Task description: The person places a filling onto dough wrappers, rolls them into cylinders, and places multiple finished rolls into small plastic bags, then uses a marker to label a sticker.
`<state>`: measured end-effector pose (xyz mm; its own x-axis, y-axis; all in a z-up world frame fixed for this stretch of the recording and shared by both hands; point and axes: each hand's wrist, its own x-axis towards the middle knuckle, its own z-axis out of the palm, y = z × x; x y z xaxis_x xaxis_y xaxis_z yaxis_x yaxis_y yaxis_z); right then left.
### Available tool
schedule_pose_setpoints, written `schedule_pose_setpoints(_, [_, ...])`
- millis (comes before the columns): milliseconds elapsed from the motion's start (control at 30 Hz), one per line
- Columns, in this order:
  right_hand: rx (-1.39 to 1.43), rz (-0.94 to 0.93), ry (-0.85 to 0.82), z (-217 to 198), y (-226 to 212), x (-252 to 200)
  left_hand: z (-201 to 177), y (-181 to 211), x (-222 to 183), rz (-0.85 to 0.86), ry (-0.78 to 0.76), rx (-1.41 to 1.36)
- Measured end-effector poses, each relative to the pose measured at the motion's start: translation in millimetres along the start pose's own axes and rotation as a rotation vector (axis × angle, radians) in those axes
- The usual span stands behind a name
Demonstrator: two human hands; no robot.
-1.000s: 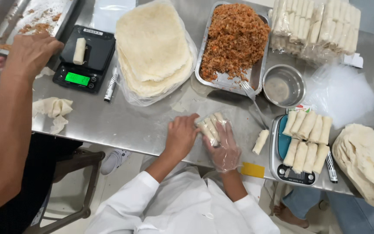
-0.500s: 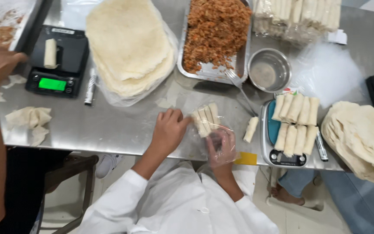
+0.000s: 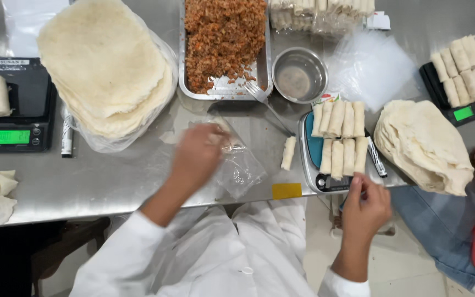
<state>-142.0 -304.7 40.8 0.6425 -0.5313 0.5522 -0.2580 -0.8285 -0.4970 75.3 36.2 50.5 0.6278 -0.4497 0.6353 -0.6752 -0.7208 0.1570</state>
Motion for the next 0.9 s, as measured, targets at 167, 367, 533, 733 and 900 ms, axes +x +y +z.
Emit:
schedule_pose_setpoints(167, [-0.364,-0.003,-0.218,23.8,-17.9,30.6,85.7,105.1,48.7,0.597,-0.15,-0.266])
schedule_pose_setpoints(367, [-0.201,-0.142,-0.02,39.5,5.7,25.1,134.5,93.0,49.6,0.616,-0.388,-0.237])
schedule_pose_setpoints(533, [-0.184,-0.251,0.036,45.0,-4.1,16.3,111.4,75.7,35.5,0.397,-0.732,-0.402])
schedule_pose_setpoints(733, [-0.108,-0.455,-0.055,60.9,-31.3,-40.5,103.8,68.1,26.8,0.377,-0.756,-0.475])
schedule_pose_setpoints(900, [0.135,-0.394,-0.224,63.7,-69.6,-60.7,70.8,62.9,40.4,0.269,-0.888,-0.608])
